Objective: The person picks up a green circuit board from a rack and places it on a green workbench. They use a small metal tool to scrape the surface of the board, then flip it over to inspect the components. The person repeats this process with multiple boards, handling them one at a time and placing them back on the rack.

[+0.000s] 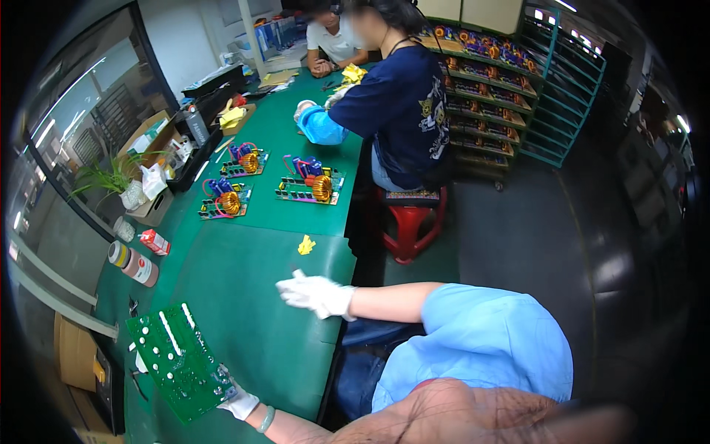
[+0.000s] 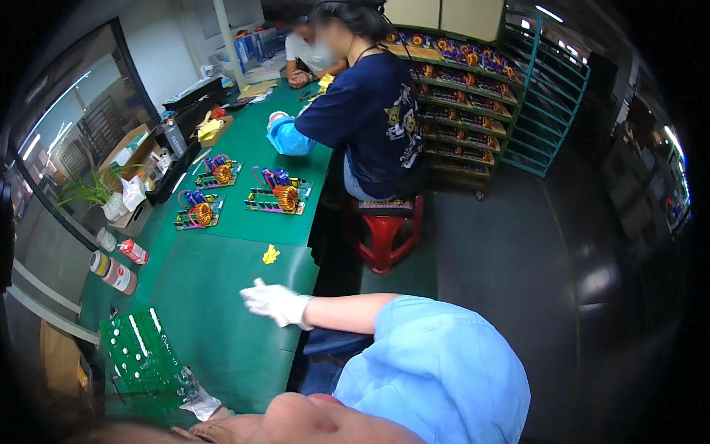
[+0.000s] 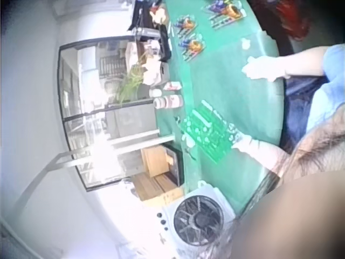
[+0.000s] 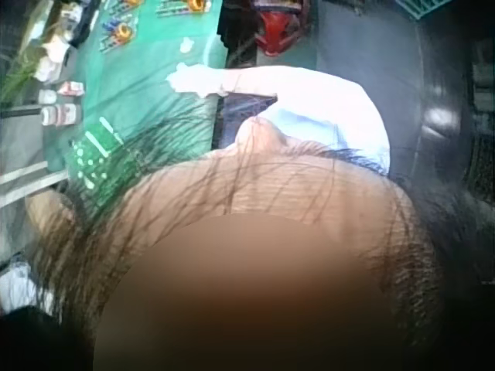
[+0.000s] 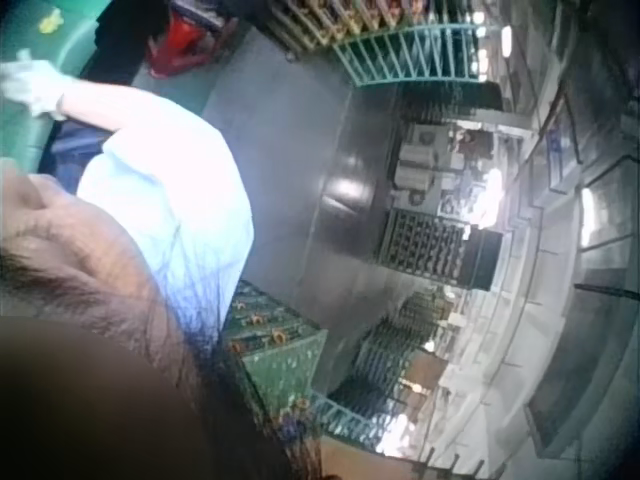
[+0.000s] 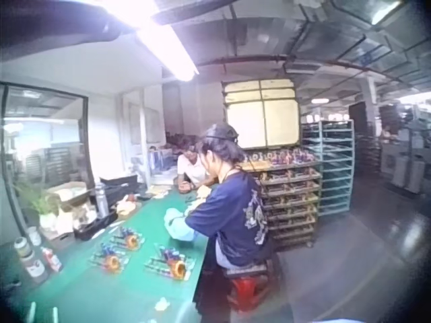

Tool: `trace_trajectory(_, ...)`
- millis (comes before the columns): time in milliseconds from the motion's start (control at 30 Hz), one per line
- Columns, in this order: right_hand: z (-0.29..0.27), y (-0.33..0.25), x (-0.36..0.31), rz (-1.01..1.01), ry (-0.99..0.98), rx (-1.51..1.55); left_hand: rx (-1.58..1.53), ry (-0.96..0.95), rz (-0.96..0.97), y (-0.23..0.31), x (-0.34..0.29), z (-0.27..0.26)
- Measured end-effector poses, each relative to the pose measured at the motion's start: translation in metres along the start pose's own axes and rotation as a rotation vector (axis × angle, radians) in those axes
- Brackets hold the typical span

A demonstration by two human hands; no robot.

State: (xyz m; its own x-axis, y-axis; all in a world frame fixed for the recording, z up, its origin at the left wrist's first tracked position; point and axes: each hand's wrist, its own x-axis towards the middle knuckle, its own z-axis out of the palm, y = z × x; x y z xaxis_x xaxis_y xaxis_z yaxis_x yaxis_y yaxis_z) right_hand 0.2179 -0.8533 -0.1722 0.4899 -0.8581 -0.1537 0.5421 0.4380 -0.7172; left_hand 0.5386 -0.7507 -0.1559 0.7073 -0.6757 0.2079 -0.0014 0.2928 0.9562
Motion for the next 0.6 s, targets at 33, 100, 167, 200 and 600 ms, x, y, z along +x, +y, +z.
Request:
trace_trajectory(33,-0.020,-0.015,-0.015,-0.066,0.027,-0.085,0.004,0.004,-0.001,-0.004,0.000,-0.004)
trace_trajectory(100,-0.029,-0.049,-0.046,-0.311,0.136,-0.533,0.005,0.046,0.011,-0.007,0.000,-0.025)
trace_trajectory(167,-0.029,-0.075,-0.054,-0.654,0.261,-0.957,-0.031,0.067,0.011,-0.011,-0.004,-0.038)
trace_trajectory(200,0.005,-0.083,-0.058,-0.516,0.247,-0.549,-0.039,0.084,0.009,-0.011,-0.006,-0.051)
trace_trajectory(600,0.150,-0.078,0.129,-0.552,-0.150,-0.777,-0.511,-0.038,-0.548,0.063,0.011,-0.043)
